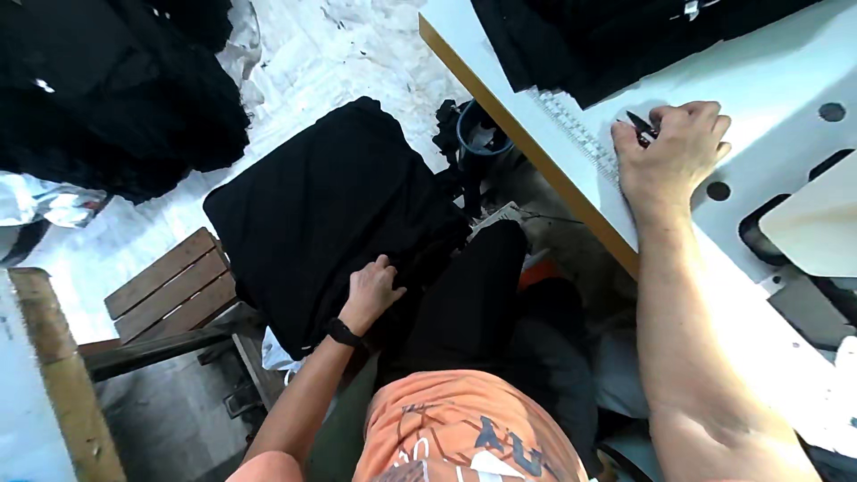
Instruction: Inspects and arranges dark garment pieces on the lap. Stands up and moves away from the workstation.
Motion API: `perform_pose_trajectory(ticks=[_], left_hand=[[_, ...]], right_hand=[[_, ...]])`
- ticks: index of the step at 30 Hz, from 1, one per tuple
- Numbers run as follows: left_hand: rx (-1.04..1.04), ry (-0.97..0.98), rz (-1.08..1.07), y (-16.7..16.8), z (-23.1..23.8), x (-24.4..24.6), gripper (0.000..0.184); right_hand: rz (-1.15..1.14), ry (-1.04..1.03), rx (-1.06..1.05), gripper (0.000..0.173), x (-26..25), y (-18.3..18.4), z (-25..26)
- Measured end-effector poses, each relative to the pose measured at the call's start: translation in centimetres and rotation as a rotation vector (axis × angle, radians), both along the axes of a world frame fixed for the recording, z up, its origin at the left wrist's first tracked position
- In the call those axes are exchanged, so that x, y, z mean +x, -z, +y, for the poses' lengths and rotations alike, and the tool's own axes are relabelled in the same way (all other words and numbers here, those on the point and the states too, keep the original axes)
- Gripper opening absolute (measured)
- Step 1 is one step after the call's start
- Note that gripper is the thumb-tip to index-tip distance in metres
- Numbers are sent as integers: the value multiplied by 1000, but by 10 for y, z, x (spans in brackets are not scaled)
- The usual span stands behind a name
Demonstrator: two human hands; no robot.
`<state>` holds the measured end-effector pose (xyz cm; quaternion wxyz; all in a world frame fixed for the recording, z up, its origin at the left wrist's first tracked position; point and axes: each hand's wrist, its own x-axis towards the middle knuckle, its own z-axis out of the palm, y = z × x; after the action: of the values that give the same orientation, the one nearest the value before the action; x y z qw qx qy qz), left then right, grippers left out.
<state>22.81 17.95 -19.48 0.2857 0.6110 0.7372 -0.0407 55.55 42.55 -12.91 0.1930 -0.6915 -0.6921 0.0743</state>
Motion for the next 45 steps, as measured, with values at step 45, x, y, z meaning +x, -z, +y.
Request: perform_pose_trajectory(ticks=[45], left_hand=[[450,-119,-387,67,-33,-28,19]], right_hand=[[236,-746,-550,21,-223,91,-95]])
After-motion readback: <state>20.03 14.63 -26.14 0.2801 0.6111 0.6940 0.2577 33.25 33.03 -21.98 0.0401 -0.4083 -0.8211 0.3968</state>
